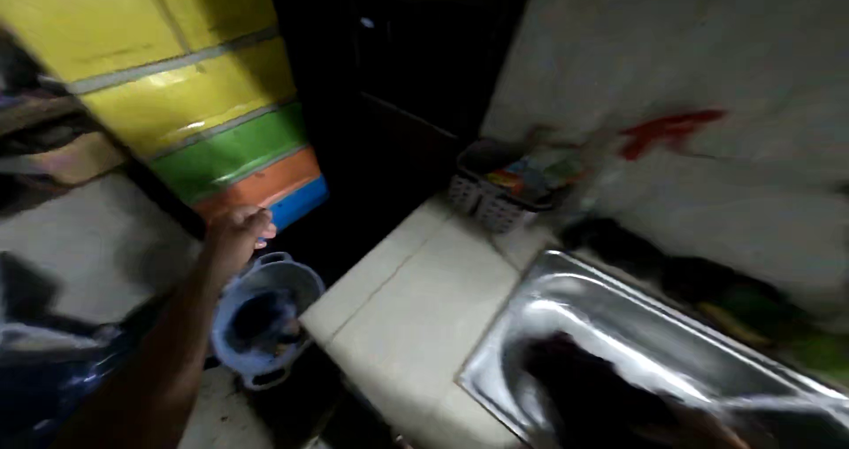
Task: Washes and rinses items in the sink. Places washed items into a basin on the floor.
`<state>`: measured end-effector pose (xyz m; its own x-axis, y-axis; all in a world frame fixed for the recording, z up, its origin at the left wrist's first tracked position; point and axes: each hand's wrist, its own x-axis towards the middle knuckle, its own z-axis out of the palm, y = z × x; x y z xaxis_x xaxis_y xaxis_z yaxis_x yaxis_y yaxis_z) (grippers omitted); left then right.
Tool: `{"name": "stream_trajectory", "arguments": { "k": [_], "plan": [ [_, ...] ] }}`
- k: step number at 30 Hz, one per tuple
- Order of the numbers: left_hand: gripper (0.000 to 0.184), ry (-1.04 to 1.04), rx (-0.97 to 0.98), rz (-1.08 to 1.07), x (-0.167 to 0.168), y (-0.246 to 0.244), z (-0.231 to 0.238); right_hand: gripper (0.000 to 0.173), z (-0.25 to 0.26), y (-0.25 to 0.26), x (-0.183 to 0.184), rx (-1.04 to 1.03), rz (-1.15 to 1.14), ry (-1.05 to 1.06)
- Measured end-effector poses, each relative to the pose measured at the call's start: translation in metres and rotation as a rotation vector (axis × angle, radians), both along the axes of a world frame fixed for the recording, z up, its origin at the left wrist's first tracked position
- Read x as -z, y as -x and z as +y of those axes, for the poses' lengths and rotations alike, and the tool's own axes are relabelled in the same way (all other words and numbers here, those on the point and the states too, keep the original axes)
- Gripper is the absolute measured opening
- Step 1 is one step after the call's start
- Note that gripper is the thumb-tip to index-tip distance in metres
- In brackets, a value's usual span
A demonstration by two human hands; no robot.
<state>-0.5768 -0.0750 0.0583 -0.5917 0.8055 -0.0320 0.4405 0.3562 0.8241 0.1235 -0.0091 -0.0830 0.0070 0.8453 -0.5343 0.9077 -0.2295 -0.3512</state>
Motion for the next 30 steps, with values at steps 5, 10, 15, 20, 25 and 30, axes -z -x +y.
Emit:
{"name": "stream_trajectory", "arguments": {
  "k": [5,10,15,20,25,30],
  "plan": [
    [0.024,-0.021,0.733,0.027,-0.019,-0.199,0.061,0.055,0.020,-0.010,-0.102,0.135,0.340,-0.336],
    [0.049,0.119,0.953,-0.589,0.046,-0.415,0.091,0.042,0.006,-0.020,-0.187,0.222,0.507,-0.420],
    [0.064,0.243,0.747,-1.157,0.088,-0.540,0.093,0.042,-0.003,-0.045,-0.194,0.223,0.703,-0.427],
    [0.048,0.070,0.903,-0.314,0.045,-0.556,0.120,0.035,-0.021,-0.106,-0.136,0.376,0.346,-0.394],
    [0.049,0.060,1.255,0.205,-0.004,-0.577,0.117,0.036,-0.040,-0.113,-0.100,0.227,-0.059,-0.249],
    [0.047,0.102,1.176,0.137,-0.030,-0.588,0.105,0.115,-0.036,-0.086,-0.060,0.010,0.230,-0.210]
  ]
}}
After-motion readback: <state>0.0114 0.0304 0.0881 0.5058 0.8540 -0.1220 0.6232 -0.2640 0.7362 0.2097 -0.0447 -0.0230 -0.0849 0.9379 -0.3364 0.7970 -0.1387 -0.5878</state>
